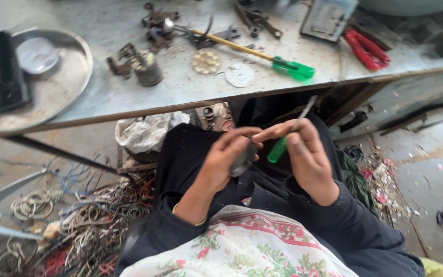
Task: The person disassembles a small cylindrical electrical component using a screwdriver and a hammer. They remove the cover, extract internal parts, and scrape the inside of the housing with a tool.
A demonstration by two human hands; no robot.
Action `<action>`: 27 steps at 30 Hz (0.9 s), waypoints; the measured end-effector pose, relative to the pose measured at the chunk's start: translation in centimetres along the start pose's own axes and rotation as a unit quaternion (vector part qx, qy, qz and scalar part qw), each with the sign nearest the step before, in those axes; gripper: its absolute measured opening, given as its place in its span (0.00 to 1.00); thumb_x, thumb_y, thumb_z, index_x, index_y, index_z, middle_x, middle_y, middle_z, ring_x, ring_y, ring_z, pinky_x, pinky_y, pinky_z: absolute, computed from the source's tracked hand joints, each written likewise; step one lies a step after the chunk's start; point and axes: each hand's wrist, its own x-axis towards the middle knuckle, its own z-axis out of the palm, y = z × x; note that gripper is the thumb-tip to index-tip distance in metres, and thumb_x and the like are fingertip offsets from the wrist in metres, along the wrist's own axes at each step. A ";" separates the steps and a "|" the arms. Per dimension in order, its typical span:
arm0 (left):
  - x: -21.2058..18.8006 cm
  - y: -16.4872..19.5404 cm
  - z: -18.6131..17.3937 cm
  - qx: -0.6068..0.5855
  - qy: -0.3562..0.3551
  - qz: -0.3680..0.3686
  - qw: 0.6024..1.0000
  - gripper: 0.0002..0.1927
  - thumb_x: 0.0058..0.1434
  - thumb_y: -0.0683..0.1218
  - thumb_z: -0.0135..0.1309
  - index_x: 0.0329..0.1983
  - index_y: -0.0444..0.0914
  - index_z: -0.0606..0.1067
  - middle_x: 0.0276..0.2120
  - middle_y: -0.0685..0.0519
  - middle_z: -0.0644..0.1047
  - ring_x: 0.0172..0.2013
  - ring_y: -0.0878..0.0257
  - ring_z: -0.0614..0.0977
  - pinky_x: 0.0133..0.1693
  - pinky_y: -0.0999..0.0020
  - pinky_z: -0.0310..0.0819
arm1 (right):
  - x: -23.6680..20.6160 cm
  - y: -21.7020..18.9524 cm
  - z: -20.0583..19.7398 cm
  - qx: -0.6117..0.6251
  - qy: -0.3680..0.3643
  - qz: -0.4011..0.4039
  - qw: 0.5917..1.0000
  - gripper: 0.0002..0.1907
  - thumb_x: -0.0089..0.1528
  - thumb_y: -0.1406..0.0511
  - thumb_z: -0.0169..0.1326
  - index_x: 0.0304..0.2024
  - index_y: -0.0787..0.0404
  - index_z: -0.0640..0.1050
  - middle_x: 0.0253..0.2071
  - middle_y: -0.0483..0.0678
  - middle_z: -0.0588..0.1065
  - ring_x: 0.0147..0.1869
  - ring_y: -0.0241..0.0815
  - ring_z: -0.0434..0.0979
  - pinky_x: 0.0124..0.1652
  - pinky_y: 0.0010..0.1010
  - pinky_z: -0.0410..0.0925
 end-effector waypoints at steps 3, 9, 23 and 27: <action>-0.2 -1.3 -1.0 0.108 -0.070 -0.019 0.992 0.20 0.69 0.51 0.56 0.58 0.34 0.77 0.47 0.52 0.81 0.47 0.67 0.80 0.48 0.72 0.75 | 0.1 0.1 0.5 0.050 0.025 0.008 0.998 0.10 0.77 0.63 0.40 0.53 0.62 0.70 0.57 0.62 0.75 0.66 0.51 0.75 0.65 0.40 0.65; -0.1 -3.0 -1.4 0.141 -0.091 -0.060 0.984 0.19 0.66 0.51 0.61 0.56 0.36 0.78 0.46 0.57 0.79 0.47 0.72 0.77 0.50 0.76 0.72 | 0.1 0.8 1.1 0.094 0.047 0.067 0.992 0.10 0.76 0.64 0.42 0.50 0.64 0.72 0.61 0.61 0.74 0.66 0.50 0.73 0.65 0.42 0.65; -0.7 -1.9 -1.4 0.101 -0.160 -0.096 0.977 0.19 0.70 0.53 0.58 0.56 0.35 0.78 0.43 0.56 0.78 0.45 0.72 0.76 0.49 0.75 0.71 | -0.5 1.2 -2.4 0.132 0.045 -0.033 0.990 0.08 0.76 0.70 0.53 0.48 0.69 0.82 0.45 0.53 0.76 0.55 0.45 0.74 0.61 0.38 0.68; -1.0 -1.5 -1.5 0.075 -0.185 -0.100 0.975 0.20 0.71 0.53 0.58 0.57 0.34 0.78 0.44 0.55 0.78 0.44 0.70 0.76 0.49 0.74 0.72 | -0.8 0.9 -2.4 0.160 0.042 -0.026 0.986 0.09 0.76 0.69 0.53 0.48 0.69 0.82 0.44 0.53 0.77 0.53 0.44 0.72 0.60 0.39 0.67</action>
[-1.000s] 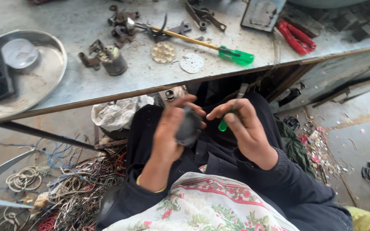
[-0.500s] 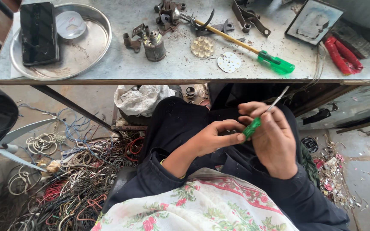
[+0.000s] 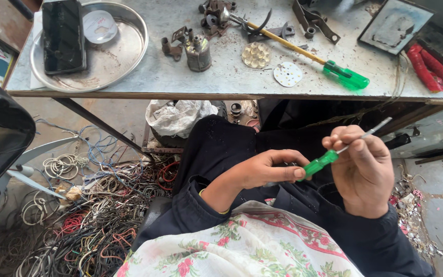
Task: The person disassembles a small cylindrical electrical component using a screwdriver and a hammer. They remove the cover, extract internal parts, and scrape the inside of the housing with a tool.
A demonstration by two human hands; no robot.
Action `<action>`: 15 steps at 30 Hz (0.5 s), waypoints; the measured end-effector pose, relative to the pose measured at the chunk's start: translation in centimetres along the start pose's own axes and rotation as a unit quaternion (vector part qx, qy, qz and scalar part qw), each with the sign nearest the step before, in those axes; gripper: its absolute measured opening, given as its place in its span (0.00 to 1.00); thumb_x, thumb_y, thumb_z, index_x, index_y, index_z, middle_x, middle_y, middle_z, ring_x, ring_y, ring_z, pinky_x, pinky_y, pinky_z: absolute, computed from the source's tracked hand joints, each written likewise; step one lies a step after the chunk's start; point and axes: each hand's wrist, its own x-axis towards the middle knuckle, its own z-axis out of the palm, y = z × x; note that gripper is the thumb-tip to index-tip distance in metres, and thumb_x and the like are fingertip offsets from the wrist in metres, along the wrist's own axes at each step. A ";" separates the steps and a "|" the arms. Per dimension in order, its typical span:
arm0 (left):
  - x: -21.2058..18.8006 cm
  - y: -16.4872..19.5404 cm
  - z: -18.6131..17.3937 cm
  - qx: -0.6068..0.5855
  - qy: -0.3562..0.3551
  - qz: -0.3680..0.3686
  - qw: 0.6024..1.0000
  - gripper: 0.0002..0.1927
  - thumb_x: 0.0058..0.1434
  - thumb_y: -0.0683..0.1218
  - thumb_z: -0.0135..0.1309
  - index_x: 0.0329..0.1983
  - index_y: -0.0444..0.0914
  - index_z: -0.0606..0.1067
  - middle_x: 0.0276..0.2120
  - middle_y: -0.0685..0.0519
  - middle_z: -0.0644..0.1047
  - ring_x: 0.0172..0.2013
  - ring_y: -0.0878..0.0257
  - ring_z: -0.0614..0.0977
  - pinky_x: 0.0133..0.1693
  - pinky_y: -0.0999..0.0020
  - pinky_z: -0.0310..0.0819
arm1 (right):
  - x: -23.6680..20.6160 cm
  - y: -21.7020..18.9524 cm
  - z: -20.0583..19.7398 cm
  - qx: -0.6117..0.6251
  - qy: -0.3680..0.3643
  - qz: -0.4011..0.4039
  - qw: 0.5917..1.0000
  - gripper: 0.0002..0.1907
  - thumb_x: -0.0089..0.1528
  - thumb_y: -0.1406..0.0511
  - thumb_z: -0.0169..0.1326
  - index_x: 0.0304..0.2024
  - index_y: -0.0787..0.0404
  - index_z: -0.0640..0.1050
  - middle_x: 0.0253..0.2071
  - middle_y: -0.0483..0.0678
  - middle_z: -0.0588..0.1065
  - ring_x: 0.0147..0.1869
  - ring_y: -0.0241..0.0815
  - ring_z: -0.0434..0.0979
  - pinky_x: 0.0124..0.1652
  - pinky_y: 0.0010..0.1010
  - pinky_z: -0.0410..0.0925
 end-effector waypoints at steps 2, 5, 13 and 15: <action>0.0 0.0 -0.1 -0.013 -0.012 -0.008 1.000 0.20 0.71 0.53 0.58 0.57 0.35 0.77 0.45 0.54 0.79 0.45 0.69 0.77 0.50 0.72 0.73 | -0.2 -0.2 0.2 0.011 -0.002 0.007 1.000 0.09 0.77 0.68 0.53 0.47 0.69 0.82 0.43 0.53 0.77 0.53 0.44 0.72 0.59 0.39 0.67; 0.1 -0.1 -0.2 -0.061 -0.044 -0.030 0.997 0.20 0.72 0.52 0.58 0.58 0.34 0.77 0.47 0.52 0.80 0.48 0.66 0.79 0.52 0.70 0.75 | -0.4 -0.5 0.4 0.020 -0.010 0.012 1.000 0.10 0.77 0.68 0.54 0.47 0.68 0.82 0.43 0.52 0.77 0.53 0.43 0.71 0.58 0.38 0.66; 0.3 -0.5 0.4 -0.210 -0.089 -0.027 0.973 0.20 0.73 0.51 0.57 0.59 0.32 0.75 0.50 0.46 0.80 0.52 0.58 0.82 0.52 0.62 0.79 | 0.0 -0.5 0.6 0.029 0.009 0.016 0.999 0.08 0.74 0.66 0.57 0.48 0.67 0.82 0.41 0.49 0.75 0.50 0.42 0.74 0.50 0.35 0.68; 0.4 -0.3 0.6 -0.118 -0.045 -0.023 0.992 0.19 0.69 0.48 0.57 0.59 0.34 0.74 0.51 0.48 0.79 0.53 0.61 0.81 0.53 0.65 0.78 | 0.0 -0.4 0.8 0.019 0.019 0.009 1.000 0.06 0.73 0.68 0.58 0.46 0.67 0.82 0.40 0.48 0.74 0.48 0.41 0.74 0.47 0.34 0.69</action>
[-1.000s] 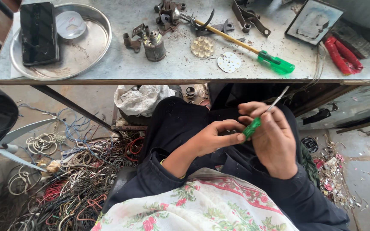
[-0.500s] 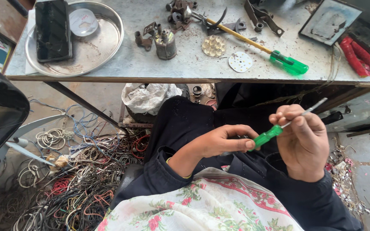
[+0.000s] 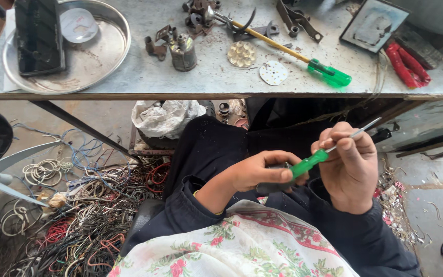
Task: The person disassembles a small cylindrical electrical component using a screwdriver and a hammer. They remove the cover, extract internal parts, and scrape the inside of the housing with a tool.
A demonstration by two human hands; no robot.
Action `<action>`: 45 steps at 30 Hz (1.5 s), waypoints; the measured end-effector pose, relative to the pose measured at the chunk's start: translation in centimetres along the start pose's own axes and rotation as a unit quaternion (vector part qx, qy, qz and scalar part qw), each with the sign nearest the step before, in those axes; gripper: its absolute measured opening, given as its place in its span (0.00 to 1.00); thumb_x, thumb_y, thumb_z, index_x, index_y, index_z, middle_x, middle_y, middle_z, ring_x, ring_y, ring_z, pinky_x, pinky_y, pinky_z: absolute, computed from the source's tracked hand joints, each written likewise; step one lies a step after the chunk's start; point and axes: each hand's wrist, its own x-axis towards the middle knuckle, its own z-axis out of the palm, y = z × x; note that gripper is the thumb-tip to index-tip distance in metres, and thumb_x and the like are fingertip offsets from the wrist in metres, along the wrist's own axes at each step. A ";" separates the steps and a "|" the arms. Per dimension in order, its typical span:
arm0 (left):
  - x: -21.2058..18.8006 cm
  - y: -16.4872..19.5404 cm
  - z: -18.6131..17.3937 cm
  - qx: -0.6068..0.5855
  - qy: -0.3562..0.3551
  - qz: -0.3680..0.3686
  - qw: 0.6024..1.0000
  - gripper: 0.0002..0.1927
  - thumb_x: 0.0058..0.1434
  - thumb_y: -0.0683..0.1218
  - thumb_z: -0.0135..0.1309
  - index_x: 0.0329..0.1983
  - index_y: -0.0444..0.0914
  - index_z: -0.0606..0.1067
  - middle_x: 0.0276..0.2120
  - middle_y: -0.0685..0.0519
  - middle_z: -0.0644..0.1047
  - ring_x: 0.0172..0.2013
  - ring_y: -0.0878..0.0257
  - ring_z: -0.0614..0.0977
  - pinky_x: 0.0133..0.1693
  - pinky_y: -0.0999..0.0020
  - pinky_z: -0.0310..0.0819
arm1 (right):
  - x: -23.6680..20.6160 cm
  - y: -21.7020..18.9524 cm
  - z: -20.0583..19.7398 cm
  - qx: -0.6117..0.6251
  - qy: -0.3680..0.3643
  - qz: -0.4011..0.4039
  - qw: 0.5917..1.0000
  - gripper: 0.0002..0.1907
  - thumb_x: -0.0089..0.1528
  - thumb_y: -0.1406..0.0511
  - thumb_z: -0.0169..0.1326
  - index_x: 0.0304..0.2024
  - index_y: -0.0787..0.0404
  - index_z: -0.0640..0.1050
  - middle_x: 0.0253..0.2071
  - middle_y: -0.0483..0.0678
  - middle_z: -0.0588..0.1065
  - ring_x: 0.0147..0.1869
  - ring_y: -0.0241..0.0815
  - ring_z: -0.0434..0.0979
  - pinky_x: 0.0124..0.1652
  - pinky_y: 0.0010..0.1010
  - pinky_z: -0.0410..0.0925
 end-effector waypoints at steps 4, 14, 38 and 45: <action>0.2 0.0 0.7 0.137 0.017 0.051 0.989 0.16 0.69 0.46 0.59 0.55 0.32 0.78 0.49 0.50 0.80 0.52 0.63 0.80 0.57 0.68 0.74 | -0.1 -0.1 0.7 -0.026 0.003 -0.013 1.000 0.04 0.71 0.70 0.59 0.42 0.67 0.81 0.40 0.48 0.74 0.46 0.41 0.75 0.46 0.34 0.71; 0.2 1.1 1.7 0.139 0.004 0.046 0.989 0.14 0.72 0.48 0.56 0.52 0.33 0.78 0.47 0.54 0.76 0.47 0.68 0.76 0.51 0.72 0.71 | -0.1 -1.3 1.3 -0.039 -0.007 -0.004 0.999 0.03 0.70 0.72 0.59 0.40 0.67 0.79 0.39 0.50 0.74 0.46 0.42 0.77 0.48 0.33 0.72; -3.7 6.3 -2.3 0.061 0.154 0.212 0.963 0.18 0.69 0.53 0.59 0.50 0.33 0.77 0.47 0.49 0.79 0.51 0.61 0.80 0.54 0.64 0.77 | 18.4 1.8 4.7 -0.482 -0.159 0.016 0.862 0.24 0.72 0.61 0.52 0.67 0.65 0.69 0.64 0.49 0.71 0.61 0.40 0.72 0.58 0.31 0.69; -4.3 7.0 -2.7 0.105 0.173 0.211 0.956 0.18 0.68 0.53 0.60 0.48 0.34 0.78 0.46 0.51 0.78 0.47 0.62 0.79 0.52 0.68 0.74 | 33.1 9.2 7.4 -0.725 -0.099 -0.223 0.644 0.30 0.65 0.68 0.60 0.69 0.67 0.67 0.66 0.63 0.67 0.70 0.64 0.64 0.65 0.50 0.59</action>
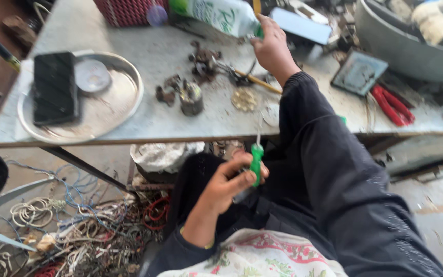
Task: The person disassembles a small cylindrical electrical component using a screwdriver and a hammer. They remove the cover, extract internal parts, and scrape the inside of the housing with a tool.
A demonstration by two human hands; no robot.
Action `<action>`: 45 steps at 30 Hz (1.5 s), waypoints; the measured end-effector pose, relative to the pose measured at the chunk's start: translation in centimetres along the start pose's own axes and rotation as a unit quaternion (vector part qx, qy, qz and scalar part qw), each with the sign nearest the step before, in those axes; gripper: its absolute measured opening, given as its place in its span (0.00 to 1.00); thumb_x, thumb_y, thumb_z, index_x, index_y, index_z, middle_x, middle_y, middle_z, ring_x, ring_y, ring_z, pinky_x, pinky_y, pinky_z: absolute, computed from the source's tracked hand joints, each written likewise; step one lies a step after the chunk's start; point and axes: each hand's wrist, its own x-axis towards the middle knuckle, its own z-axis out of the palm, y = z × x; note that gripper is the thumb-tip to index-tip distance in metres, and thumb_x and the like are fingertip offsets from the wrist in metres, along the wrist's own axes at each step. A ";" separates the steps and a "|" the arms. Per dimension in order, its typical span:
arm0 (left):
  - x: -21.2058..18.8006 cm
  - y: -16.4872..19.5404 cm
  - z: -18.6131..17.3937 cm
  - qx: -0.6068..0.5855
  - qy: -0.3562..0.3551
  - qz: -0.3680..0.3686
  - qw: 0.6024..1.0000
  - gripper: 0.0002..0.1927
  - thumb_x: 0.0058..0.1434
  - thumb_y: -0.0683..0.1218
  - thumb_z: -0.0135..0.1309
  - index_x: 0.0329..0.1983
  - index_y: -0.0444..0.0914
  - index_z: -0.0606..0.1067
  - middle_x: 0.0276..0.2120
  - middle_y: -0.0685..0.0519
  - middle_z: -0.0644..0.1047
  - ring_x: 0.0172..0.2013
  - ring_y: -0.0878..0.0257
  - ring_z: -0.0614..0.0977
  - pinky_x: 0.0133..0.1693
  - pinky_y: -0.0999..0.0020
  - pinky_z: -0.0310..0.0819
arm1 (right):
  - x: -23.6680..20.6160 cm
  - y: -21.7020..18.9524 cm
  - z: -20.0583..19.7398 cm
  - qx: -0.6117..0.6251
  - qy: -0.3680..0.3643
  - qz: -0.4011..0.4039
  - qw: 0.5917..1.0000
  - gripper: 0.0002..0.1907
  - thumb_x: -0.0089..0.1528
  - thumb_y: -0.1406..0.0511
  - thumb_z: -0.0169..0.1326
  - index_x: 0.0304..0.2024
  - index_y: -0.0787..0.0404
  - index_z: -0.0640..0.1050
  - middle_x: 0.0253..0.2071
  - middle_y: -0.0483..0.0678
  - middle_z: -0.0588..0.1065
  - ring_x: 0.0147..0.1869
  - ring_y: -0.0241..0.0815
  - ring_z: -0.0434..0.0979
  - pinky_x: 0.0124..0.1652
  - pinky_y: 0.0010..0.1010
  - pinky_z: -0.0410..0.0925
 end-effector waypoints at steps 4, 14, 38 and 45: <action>0.4 0.2 -1.1 0.014 -0.008 -0.005 1.000 0.17 0.68 0.53 0.61 0.48 0.34 0.78 0.42 0.54 0.76 0.44 0.66 0.76 0.47 0.72 0.70 | 2.7 0.7 1.1 -0.042 0.054 -0.013 0.998 0.32 0.57 0.75 0.50 0.66 0.69 0.68 0.60 0.64 0.72 0.66 0.63 0.69 0.62 0.47 0.62; 2.7 -0.9 -4.5 -0.003 0.009 -0.023 1.000 0.15 0.68 0.51 0.60 0.47 0.34 0.79 0.42 0.52 0.75 0.42 0.66 0.77 0.46 0.70 0.72 | 3.4 5.1 1.9 0.107 -0.082 0.192 0.972 0.26 0.58 0.77 0.41 0.58 0.61 0.74 0.48 0.53 0.82 0.56 0.52 0.81 0.56 0.36 0.69; 4.0 -2.8 -6.1 -0.080 0.029 -0.047 0.995 0.15 0.68 0.52 0.60 0.45 0.35 0.78 0.43 0.48 0.78 0.47 0.58 0.79 0.50 0.62 0.76 | 5.1 8.6 6.9 -0.240 -0.159 0.107 0.952 0.19 0.67 0.57 0.58 0.54 0.63 0.74 0.50 0.56 0.74 0.54 0.57 0.78 0.47 0.46 0.72; 4.0 -2.6 -5.1 -0.173 0.040 -0.065 0.982 0.21 0.71 0.57 0.56 0.46 0.33 0.76 0.43 0.45 0.77 0.49 0.53 0.80 0.49 0.59 0.81 | 4.8 8.5 5.9 -0.179 -0.145 0.137 0.963 0.22 0.59 0.56 0.64 0.47 0.66 0.79 0.52 0.61 0.72 0.53 0.62 0.76 0.49 0.47 0.70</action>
